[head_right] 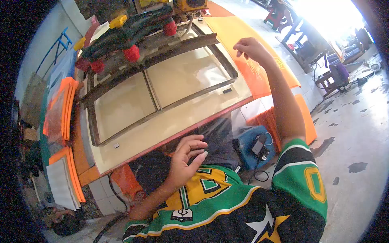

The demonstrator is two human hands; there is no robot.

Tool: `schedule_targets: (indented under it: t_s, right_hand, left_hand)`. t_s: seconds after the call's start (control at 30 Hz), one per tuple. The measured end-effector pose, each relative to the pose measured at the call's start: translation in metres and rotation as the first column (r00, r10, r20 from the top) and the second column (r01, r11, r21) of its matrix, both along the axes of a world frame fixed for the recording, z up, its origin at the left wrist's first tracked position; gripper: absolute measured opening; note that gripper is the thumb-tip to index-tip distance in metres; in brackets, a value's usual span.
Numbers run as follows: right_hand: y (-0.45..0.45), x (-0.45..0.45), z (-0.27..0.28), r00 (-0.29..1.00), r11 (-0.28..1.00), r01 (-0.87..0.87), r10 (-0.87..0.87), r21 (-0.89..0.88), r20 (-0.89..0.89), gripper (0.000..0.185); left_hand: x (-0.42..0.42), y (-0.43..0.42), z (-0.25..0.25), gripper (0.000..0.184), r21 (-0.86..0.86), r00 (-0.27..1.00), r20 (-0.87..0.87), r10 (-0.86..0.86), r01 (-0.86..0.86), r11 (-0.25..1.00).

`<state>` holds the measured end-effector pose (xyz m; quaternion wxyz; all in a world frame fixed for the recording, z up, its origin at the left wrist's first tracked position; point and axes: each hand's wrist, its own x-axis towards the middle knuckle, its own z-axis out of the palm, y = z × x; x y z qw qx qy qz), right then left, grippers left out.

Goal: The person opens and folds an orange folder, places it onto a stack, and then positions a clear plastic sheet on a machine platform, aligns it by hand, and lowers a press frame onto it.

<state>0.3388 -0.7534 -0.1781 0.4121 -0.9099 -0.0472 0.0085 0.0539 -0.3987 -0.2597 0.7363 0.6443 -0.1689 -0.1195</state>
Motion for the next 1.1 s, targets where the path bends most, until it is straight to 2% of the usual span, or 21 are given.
schedule_targets:
  t_s: [0.03, 0.13, 0.17, 0.23, 0.27, 0.3, 0.37, 0.4, 0.47, 0.5, 0.57, 0.6, 0.7, 0.73, 0.8, 0.9, 0.93, 0.97, 1.03, 1.07, 1.1]
  right_hand:
    - [-0.001, 0.013, -0.005, 1.000, 1.000, -0.015, 0.015, -0.015, 0.013, 0.025]
    - [-0.005, 0.048, -0.020, 0.998, 0.998, -0.043, 0.045, -0.034, 0.052, 0.025]
    - [-0.005, 0.058, -0.025, 0.995, 0.997, -0.062, 0.064, -0.034, 0.079, 0.026]
    - [-0.003, 0.076, -0.033, 0.992, 0.997, -0.072, 0.074, -0.021, 0.100, 0.026]
    - [0.000, 0.082, -0.036, 0.986, 0.997, -0.071, 0.070, 0.004, 0.152, 0.026]
    - [0.003, 0.086, -0.037, 0.977, 0.997, -0.072, 0.064, 0.029, 0.204, 0.026]
    - [0.007, 0.092, -0.039, 0.977, 0.998, -0.058, 0.059, -0.011, 0.205, 0.026]
    - [0.008, 0.095, -0.043, 0.965, 1.000, -0.020, 0.020, -0.003, 0.262, 0.027]
    - [0.005, 0.098, -0.051, 0.914, 0.996, 0.072, -0.044, -0.055, 0.404, 0.032]
    - [0.006, 0.092, -0.049, 0.914, 0.996, 0.072, -0.043, -0.058, 0.402, 0.032]
    - [0.013, 0.064, -0.039, 0.801, 0.942, 0.190, 0.014, -0.275, 0.599, 0.033]
    - [0.014, 0.051, -0.034, 0.788, 0.931, 0.182, 0.054, -0.316, 0.613, 0.032]
    - [0.005, 0.012, -0.018, 0.887, 0.896, 0.018, 0.191, -0.445, 0.421, 0.029]
    - [0.008, -0.005, -0.010, 0.886, 0.895, 0.018, 0.192, -0.446, 0.422, 0.029]
    - [0.014, -0.043, 0.004, 0.955, 0.852, -0.093, 0.222, -0.515, 0.196, 0.027]
    - [0.019, -0.074, -0.002, 0.922, 0.836, -0.138, 0.304, -0.531, 0.238, 0.026]
    - [0.020, -0.077, -0.002, 0.960, 0.805, -0.168, 0.264, -0.569, 0.089, 0.032]
    - [0.017, -0.077, -0.011, 0.962, 0.809, -0.162, 0.258, -0.565, 0.093, 0.032]
    - [0.017, -0.075, -0.030, 0.904, 0.673, -0.089, 0.364, -0.734, 0.225, 0.043]
    - [0.014, -0.067, -0.033, 0.936, 0.683, -0.161, 0.335, -0.712, 0.109, 0.052]
    - [0.014, -0.058, -0.038, 0.936, 0.685, -0.162, 0.334, -0.710, 0.109, 0.052]
  left_hand:
    - [0.001, -0.001, 0.006, 0.029, 0.002, 1.000, 0.001, -0.001, 0.001, 1.000]
    - [0.002, 0.001, 0.024, 0.028, 0.290, 0.920, 0.383, 0.082, -0.204, 0.935]
    - [0.004, 0.000, 0.025, 0.028, 0.290, 0.920, 0.384, 0.082, -0.204, 0.935]
    - [0.011, -0.004, 0.026, 0.038, 0.430, 0.774, 0.618, -0.139, -0.185, 0.884]
    - [0.014, -0.006, 0.024, 0.053, 0.524, 0.738, 0.628, -0.246, -0.167, 0.835]
    - [0.018, -0.010, 0.022, 0.053, 0.525, 0.738, 0.627, -0.249, -0.164, 0.835]
    - [0.025, -0.016, 0.018, 0.064, 0.677, 0.636, 0.655, -0.408, -0.256, 0.690]
    - [0.028, -0.017, 0.014, 0.064, 0.677, 0.636, 0.655, -0.408, -0.255, 0.691]
    - [0.032, -0.019, 0.007, 0.072, 0.750, 0.605, 0.634, -0.482, -0.330, 0.573]
    - [0.032, -0.021, 0.007, 0.072, 0.749, 0.607, 0.634, -0.479, -0.328, 0.576]
    - [0.029, -0.024, 0.010, 0.072, 0.700, 0.635, 0.659, -0.404, -0.320, 0.639]
    - [0.029, -0.024, 0.013, 0.072, 0.699, 0.639, 0.658, -0.399, -0.320, 0.640]
    - [0.032, -0.024, 0.017, 0.073, 0.694, 0.648, 0.664, -0.373, -0.349, 0.630]
    - [0.032, -0.024, 0.016, 0.073, 0.693, 0.658, 0.661, -0.361, -0.351, 0.630]
    - [0.033, -0.026, 0.017, 0.074, 0.692, 0.669, 0.657, -0.348, -0.352, 0.630]
    - [0.036, -0.027, 0.023, 0.075, 0.692, 0.678, 0.654, -0.335, -0.358, 0.627]
    - [0.037, -0.028, 0.026, 0.074, 0.694, 0.696, 0.646, -0.314, -0.365, 0.621]
    - [0.039, -0.029, 0.028, 0.074, 0.697, 0.712, 0.638, -0.294, -0.370, 0.614]
    - [0.047, -0.029, 0.025, 0.073, 0.700, 0.705, 0.649, -0.284, -0.409, 0.585]
    - [0.051, -0.028, 0.024, 0.073, 0.699, 0.701, 0.662, -0.265, -0.450, 0.556]
    - [0.054, -0.026, 0.025, 0.073, 0.701, 0.702, 0.660, -0.267, -0.449, 0.554]
